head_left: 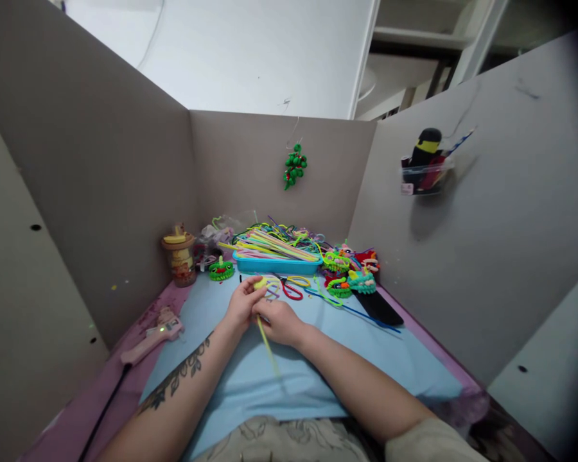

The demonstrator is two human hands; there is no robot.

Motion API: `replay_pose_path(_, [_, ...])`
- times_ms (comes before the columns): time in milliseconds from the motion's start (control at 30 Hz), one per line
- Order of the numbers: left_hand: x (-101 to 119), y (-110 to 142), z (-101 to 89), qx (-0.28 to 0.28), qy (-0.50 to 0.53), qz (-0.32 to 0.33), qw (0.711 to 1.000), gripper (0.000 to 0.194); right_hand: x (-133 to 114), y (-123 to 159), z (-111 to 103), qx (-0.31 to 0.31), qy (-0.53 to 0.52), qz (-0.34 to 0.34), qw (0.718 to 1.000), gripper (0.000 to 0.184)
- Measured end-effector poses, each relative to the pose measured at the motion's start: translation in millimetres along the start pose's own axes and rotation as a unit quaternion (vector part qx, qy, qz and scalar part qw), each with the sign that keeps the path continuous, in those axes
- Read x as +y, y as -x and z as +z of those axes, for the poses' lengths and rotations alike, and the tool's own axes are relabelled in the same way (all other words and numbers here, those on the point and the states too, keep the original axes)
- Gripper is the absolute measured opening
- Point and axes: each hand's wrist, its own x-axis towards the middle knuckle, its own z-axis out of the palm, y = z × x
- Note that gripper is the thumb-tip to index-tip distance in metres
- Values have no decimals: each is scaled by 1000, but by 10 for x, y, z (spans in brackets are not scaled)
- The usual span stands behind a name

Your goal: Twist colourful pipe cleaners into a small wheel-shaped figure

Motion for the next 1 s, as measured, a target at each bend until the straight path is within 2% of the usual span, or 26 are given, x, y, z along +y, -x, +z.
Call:
replay_pose_path(167, [-24, -79, -75, 15, -38, -7, 999, 50, -192, 13, -48, 9, -20, -123, 992, 14])
replay_pose_path(300, [-2, -124, -132, 45, -40, -1, 998, 53, -271, 51, -24, -8, -48, -163, 985, 17])
replay_pose_path(400, [24, -129, -141, 57, -25, -6, 998, 53, -165, 60, -1, 57, -84, -122, 987, 30])
replay_pose_path(500, [25, -125, -132, 45, 15, -19, 999, 53, 40, 37, -10, 164, -83, 1, 983, 42])
replay_pose_path(567, [12, -118, -124, 33, 27, -24, 999, 53, 168, 18, -37, 180, -47, 54, 981, 40])
replay_pose_path(667, [-6, -108, -115, 21, 24, -26, 999, 54, 269, 6, -80, 148, 3, 48, 988, 37])
replay_pose_path(767, [-10, -110, -115, 18, 34, -32, 999, 56, 261, 7, -74, 69, 32, -25, 997, 34])
replay_pose_path(833, [-9, -118, -120, 23, 40, -35, 998, 57, 231, 7, -33, 32, 59, -71, 995, 25])
replay_pose_path(933, [-9, -127, -132, 32, 14, -17, 999, 56, 192, 1, 33, 28, 76, -101, 992, 17])
replay_pose_path(1000, [-6, -127, -139, 40, -35, 9, 999, 54, 182, -5, 41, 56, 18, -95, 994, 19])
